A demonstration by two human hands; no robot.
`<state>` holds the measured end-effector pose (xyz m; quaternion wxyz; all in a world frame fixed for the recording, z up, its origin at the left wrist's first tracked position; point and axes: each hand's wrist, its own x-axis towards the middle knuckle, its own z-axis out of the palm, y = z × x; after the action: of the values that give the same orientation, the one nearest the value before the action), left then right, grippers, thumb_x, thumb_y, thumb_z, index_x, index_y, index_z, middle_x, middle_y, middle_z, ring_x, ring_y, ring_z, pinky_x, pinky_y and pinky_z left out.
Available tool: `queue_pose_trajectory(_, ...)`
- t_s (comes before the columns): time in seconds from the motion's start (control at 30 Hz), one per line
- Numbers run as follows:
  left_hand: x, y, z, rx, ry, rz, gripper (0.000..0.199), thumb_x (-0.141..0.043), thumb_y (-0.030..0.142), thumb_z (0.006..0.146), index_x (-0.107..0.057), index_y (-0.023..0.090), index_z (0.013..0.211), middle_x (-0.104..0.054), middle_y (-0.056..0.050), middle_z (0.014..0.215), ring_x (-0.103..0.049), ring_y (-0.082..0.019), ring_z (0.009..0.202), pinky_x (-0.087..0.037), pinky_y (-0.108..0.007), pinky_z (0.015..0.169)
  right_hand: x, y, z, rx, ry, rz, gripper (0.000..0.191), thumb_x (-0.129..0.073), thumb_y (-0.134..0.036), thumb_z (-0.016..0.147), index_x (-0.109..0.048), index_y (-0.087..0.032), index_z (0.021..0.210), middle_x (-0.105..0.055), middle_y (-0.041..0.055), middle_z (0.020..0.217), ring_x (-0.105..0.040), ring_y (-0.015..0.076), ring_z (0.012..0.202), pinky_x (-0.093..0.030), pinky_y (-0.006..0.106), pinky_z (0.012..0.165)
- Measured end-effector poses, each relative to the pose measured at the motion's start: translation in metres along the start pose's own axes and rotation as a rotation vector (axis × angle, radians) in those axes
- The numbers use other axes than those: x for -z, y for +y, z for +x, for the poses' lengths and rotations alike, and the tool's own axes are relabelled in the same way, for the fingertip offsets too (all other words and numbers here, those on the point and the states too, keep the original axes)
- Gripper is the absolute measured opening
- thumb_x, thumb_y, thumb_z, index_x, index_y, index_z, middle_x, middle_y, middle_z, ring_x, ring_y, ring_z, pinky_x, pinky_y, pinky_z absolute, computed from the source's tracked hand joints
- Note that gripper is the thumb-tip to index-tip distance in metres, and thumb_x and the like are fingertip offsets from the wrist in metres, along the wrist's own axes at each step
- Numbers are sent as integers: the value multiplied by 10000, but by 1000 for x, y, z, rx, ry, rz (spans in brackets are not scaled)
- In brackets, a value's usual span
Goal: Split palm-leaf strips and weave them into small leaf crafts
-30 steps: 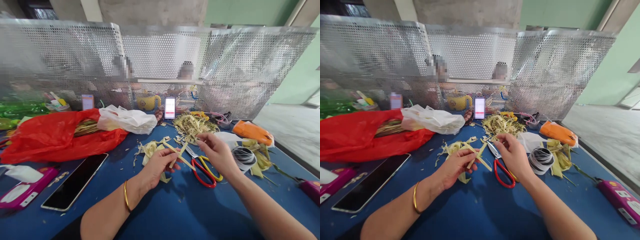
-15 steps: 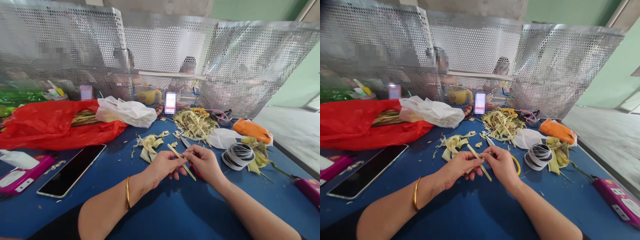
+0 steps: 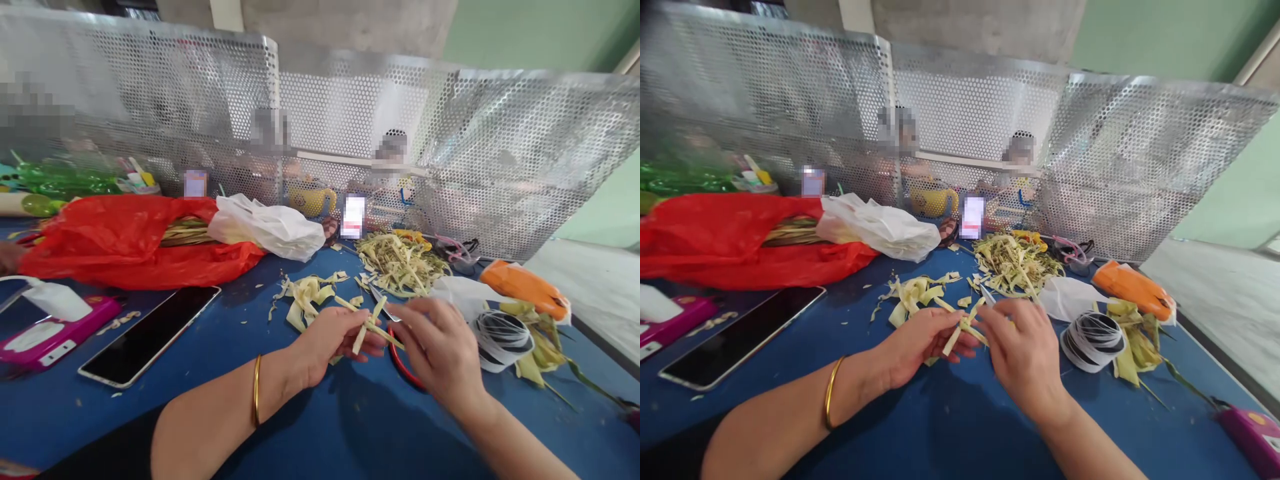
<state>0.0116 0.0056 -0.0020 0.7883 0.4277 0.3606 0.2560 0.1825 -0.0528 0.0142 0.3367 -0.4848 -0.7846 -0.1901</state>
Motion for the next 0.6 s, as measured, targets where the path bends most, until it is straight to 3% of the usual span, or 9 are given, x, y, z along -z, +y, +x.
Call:
queue_pose_trajectory(0.1, 1, 0, 2, -30, 35, -83, 312, -686, 414, 698, -673, 115, 789, -665, -37, 695, -603, -120, 606, -467, -235, 599, -2, -11, -2, 266, -180, -24, 203, -474, -165, 942, -620, -159, 1082, -646, 43, 805, -546, 174, 701, -355, 347, 708)
queue_pose_trajectory(0.2, 1, -3, 4, -49, 56, -64, 259, -752, 329, 621, -670, 119, 748, -623, -3, 674, -539, -84, 589, -435, -206, 592, -12, -18, -5, 348, -268, -53, 220, -397, -153, 968, -611, -132, 1015, -637, 46, 778, -528, 176, 677, -328, 354, 688)
queue_pose_trajectory(0.43, -3, -13, 5, -149, 50, -64, 236, -768, 267, 592, -652, 126, 741, -620, 9, 665, -525, -80, 600, -396, -197, 590, -19, -22, -9, 377, -198, -12, 382, -245, -114, 995, -595, -144, 845, -645, 66, 753, -579, 180, 725, -349, 343, 700)
queue_pose_trajectory(0.6, 1, -9, 7, -160, 51, -41, 223, -749, 289, 631, -678, 124, 764, -662, -18, 676, -561, -90, 596, -415, -196, 586, -15, -22, -7, 328, -120, 108, 261, -347, -130, 984, -606, -159, 992, -683, 57, 799, -620, 169, 753, -384, 329, 725)
